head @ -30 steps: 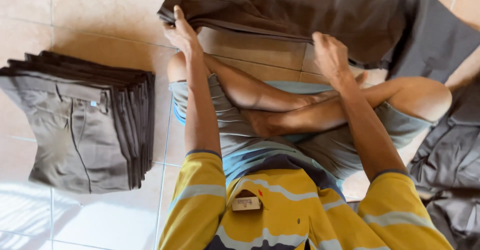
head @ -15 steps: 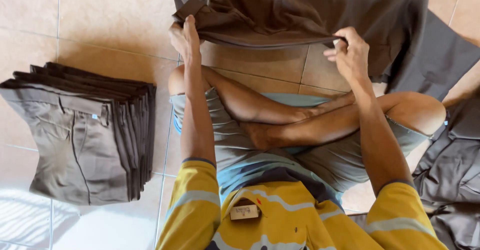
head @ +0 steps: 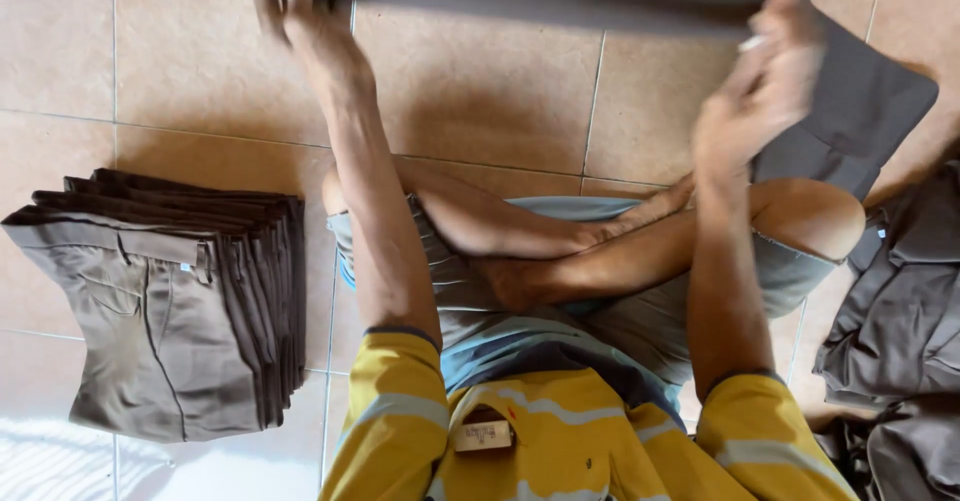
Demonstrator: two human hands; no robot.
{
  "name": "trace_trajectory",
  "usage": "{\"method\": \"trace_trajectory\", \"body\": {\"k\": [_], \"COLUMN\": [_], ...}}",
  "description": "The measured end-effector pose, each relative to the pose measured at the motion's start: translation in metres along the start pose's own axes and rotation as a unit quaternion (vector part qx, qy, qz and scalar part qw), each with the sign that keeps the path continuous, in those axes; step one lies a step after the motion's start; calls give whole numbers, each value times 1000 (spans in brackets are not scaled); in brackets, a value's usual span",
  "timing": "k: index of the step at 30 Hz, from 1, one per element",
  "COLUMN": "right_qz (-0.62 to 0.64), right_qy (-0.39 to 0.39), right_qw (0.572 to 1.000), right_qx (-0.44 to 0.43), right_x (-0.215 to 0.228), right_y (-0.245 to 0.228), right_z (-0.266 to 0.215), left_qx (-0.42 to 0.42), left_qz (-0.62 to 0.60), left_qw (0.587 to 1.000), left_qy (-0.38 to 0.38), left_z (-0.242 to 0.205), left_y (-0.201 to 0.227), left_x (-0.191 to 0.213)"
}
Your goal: Folding brown pants and stacking them neatly on the floor.
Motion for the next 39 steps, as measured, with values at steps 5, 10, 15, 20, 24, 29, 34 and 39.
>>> {"method": "trace_trajectory", "body": {"k": [5, 10, 15, 20, 24, 29, 34, 39], "right_qz": [0, -81, -70, -111, -76, -85, -86, -10], "right_qy": [-296, -452, -476, -498, -504, -491, -479, -450], "right_qw": [953, 886, 874, 858, 856, 865, 872, 889], "right_qx": [-66, -65, -70, -62, -84, -59, -54, -87], "right_x": [-68, -104, -98, -107, -104, -104, -103, -99], "right_y": [54, 92, 85, 115, 103, 103, 107, 86], "right_z": [-155, -225, -221, -252, -243, -241, -245, -223], "left_qx": [204, 251, 253, 287, 281, 299, 300, 280], "left_qz": [218, 318, 288, 398, 359, 377, 399, 366], "left_qw": [866, 804, 800, 750, 750, 727, 717, 753], "left_qy": [401, 435, 462, 444, 480, 489, 487, 470], "left_z": [-104, -124, -128, -134, -128, -131, -131, -125], "left_y": [-116, -107, -125, -139, -129, -136, -118, -80], "left_x": [244, 258, 286, 298, 280, 294, 264, 232]}}
Point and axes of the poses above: each hand's wrist, its own z-axis towards the middle knuckle, its own x-axis out of the back of the hand, y = z × x, the point moved 8 cm from there along z, towards the middle knuckle
